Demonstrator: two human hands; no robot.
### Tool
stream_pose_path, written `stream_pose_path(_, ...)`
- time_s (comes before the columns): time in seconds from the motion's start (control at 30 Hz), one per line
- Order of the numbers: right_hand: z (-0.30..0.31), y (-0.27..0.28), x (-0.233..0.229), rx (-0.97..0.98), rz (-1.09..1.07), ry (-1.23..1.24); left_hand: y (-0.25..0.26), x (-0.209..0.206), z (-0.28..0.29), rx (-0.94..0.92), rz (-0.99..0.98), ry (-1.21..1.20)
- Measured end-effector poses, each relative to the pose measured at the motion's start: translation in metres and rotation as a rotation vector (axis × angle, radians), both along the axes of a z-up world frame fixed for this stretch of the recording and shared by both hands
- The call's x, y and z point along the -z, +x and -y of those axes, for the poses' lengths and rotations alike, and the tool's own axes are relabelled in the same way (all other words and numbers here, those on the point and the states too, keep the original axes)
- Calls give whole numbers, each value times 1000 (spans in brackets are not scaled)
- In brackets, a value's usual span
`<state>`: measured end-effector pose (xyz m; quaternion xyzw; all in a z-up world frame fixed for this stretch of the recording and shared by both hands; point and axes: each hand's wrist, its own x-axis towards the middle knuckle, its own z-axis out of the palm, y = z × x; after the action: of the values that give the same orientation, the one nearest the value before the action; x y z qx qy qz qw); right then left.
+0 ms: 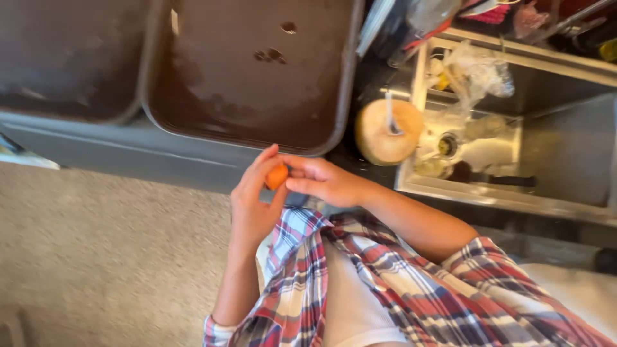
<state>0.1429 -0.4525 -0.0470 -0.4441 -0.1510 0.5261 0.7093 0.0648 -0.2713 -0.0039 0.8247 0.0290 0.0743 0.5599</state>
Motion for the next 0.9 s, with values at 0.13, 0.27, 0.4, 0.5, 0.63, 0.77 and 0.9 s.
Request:
stream_pose_path(0.13, 63, 28, -5, -10, -110, 12, 13, 29, 55, -166, -40, -312)
stream_pose_path(0.27, 105, 40, -17, 90, -150, 90, 9, 29, 79, -324, -181, -1172)
stream_pose_path(0.4, 147, 32, -18, 282, 7, -20, 6, 17, 99, -248, -349, -1594)
stream_pose_path(0.5, 191, 27, -16, 451, -22, 33, 6, 16, 124, -154, -405, -1652)
stream_pose_path(0.63, 246, 26, -6, 511, 27, -53, -6, 14, 147, -101, -447, -1640)
stream_pose_path(0.77, 306, 32, -10, 661, 131, -144, -23, 12, 183, -118, -465, -1659)
stream_pose_path(0.9, 367, 64, 5, 725, 291, -199, -26, 9, 225, -88, -402, -1599)
